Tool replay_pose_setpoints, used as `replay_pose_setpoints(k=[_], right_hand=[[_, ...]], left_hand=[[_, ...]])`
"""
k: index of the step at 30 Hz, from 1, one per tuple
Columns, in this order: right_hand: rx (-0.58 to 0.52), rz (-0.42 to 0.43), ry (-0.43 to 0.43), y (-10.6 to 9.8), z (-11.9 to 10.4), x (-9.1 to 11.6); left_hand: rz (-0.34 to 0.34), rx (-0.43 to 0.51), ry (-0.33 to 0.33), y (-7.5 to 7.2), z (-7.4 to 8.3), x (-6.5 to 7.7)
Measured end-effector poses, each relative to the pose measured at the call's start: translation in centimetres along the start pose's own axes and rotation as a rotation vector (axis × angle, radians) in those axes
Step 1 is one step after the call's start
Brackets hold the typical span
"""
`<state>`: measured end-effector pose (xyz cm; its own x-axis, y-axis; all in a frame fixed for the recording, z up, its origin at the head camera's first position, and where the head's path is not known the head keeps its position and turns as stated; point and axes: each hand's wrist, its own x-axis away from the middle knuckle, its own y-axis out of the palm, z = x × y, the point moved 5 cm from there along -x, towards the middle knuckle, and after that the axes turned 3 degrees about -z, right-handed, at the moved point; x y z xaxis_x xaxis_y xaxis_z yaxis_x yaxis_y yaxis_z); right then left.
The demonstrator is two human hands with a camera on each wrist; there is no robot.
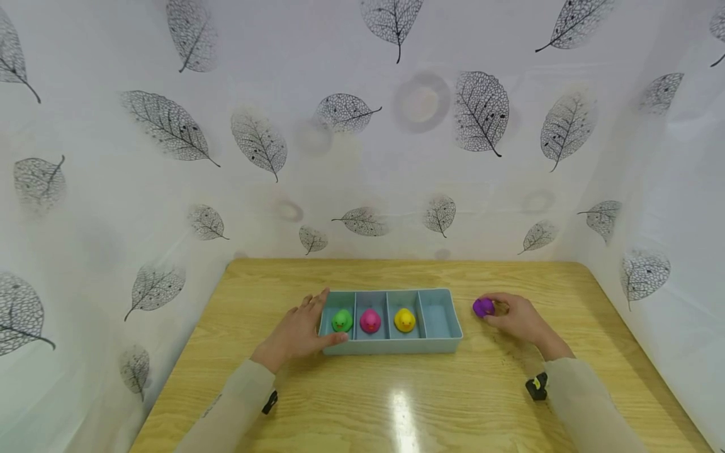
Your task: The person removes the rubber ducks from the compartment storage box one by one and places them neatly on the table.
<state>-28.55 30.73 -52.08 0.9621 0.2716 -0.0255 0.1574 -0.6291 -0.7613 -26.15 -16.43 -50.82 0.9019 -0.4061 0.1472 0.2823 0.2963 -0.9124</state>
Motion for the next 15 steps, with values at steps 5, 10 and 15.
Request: replay_pose_setpoints(k=[5,10,15], right_hand=[[0.002,-0.016,0.004,0.18,0.13,-0.05],[0.019,-0.012,-0.006,0.28,0.19,-0.22],[0.030,-0.021,-0.010,0.32,-0.13,-0.22]], left_hand=[[0.005,-0.002,0.005,0.02,-0.07,-0.04],[0.000,0.003,0.003,0.05,-0.10,-0.02],[-0.006,0.002,-0.002,0.13,-0.15,-0.08]])
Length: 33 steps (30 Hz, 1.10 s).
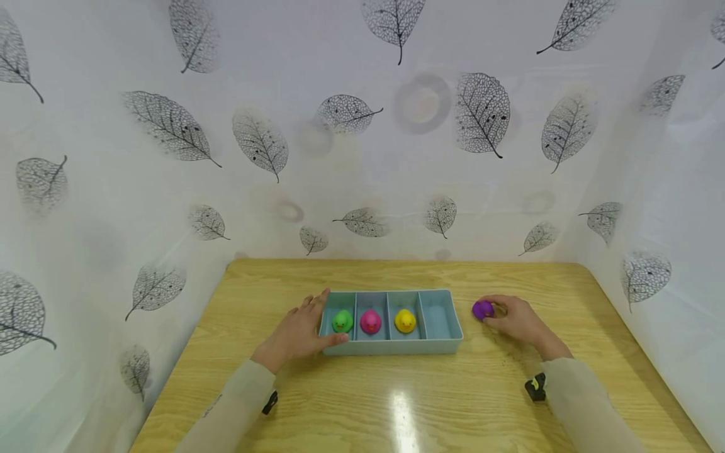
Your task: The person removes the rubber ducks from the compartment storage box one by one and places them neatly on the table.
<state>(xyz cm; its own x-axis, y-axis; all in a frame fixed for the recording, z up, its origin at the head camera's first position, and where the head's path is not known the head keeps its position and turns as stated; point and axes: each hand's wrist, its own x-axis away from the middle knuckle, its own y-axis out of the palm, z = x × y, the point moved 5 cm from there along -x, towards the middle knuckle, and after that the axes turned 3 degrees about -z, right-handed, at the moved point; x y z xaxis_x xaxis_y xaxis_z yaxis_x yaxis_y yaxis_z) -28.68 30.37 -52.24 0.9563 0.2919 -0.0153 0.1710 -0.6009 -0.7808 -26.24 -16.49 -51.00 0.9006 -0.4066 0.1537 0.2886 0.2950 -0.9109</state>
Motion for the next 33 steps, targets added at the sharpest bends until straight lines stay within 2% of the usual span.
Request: replay_pose_setpoints(k=[11,33], right_hand=[[0.011,-0.018,0.019,0.04,-0.19,0.29],[0.023,-0.022,-0.005,-0.28,-0.56,0.24]], left_hand=[[-0.002,-0.012,-0.006,0.22,-0.02,-0.07],[0.012,-0.003,0.005,0.01,0.06,0.05]])
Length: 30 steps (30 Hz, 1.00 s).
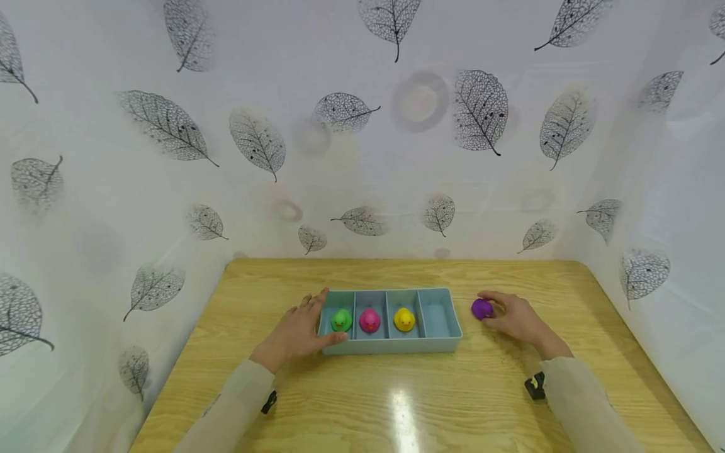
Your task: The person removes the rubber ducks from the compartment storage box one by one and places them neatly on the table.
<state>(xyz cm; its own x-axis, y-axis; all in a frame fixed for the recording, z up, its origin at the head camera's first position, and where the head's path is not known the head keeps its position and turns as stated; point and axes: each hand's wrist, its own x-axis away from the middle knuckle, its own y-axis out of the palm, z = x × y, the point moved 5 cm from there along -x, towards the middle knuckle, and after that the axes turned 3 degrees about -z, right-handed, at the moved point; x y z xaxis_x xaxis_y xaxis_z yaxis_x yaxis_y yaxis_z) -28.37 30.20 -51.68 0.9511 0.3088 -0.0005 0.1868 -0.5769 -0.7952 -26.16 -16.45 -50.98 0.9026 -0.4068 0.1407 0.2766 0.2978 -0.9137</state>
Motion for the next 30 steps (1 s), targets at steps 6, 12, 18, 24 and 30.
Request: replay_pose_setpoints(k=[6,12,18,24,30], right_hand=[[0.019,0.030,0.016,-0.8,-1.1,-0.2],[0.021,0.102,-0.054,-1.7,-3.6,-0.4],[0.027,0.148,-0.147,-1.9,-6.7,-0.8],[-0.008,0.107,-0.178,-1.3,-9.0,-1.1],[-0.065,0.084,-0.236,0.0,-10.1,-1.5]], left_hand=[[-0.006,0.004,0.000,0.0,-0.1,0.0],[-0.005,0.000,0.002,-0.1,0.0,0.0],[-0.004,-0.002,0.005,-0.2,0.1,0.0],[-0.002,-0.007,0.002,-0.1,0.0,0.0],[0.001,-0.016,0.001,-0.1,0.1,0.0]])
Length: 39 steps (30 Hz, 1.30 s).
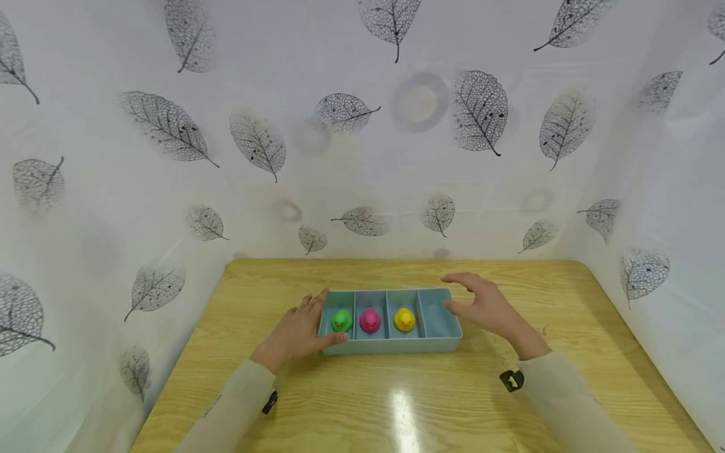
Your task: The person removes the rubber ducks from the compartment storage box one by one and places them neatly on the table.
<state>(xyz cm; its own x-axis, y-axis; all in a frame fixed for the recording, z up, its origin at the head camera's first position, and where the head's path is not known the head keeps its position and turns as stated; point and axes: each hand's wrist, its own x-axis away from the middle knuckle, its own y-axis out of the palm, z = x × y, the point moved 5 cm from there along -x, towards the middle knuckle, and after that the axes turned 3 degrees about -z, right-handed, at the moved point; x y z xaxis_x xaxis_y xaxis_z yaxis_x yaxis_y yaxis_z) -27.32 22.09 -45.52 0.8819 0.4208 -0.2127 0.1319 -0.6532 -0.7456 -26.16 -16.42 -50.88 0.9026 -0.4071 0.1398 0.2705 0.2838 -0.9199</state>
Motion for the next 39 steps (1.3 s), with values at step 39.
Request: replay_pose_setpoints(k=[39], right_hand=[[0.061,-0.184,-0.093,6.7,-3.1,-2.1]], left_hand=[[-0.020,-0.018,-0.007,0.1,-0.1,-0.1]])
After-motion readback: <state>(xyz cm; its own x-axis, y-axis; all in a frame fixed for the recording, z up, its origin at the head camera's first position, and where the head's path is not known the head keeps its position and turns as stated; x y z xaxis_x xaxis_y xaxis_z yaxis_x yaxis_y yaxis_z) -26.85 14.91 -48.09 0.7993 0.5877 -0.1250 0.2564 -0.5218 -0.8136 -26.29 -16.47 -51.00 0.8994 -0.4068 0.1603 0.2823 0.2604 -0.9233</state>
